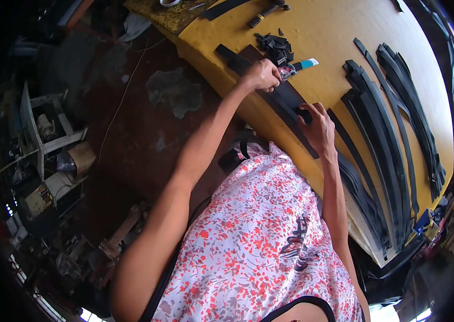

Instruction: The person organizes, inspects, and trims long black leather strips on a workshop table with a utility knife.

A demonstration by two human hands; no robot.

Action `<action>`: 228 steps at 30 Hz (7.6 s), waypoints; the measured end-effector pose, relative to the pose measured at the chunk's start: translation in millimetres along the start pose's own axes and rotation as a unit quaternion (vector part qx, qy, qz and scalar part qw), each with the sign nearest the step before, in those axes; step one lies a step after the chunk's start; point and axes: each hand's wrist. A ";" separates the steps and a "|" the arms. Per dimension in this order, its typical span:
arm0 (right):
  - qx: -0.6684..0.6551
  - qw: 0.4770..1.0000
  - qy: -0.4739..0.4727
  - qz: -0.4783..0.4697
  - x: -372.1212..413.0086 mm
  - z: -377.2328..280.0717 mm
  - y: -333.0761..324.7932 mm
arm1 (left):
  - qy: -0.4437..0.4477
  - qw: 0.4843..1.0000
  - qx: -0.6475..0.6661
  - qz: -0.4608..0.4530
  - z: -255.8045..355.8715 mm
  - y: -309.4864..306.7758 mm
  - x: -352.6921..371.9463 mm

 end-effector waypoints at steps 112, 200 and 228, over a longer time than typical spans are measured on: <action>-0.007 0.999 -0.041 0.017 -19.0 11.3 53.4 | 0.001 0.972 -0.236 -0.009 -20.2 -37.6 -27.8; 0.103 0.990 -0.065 0.067 46.5 34.2 23.1 | 0.388 0.824 -0.397 0.115 -1.0 30.6 5.2; -0.019 0.979 -0.082 0.185 100.7 32.1 33.6 | 0.322 0.908 -0.266 0.021 56.6 67.7 50.0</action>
Point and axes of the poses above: each hand's wrist, its own x-axis away from the middle knuckle, its own y-axis out of the palm, z = x × y, and after that the axes turned 11 degrees about -x, right-handed
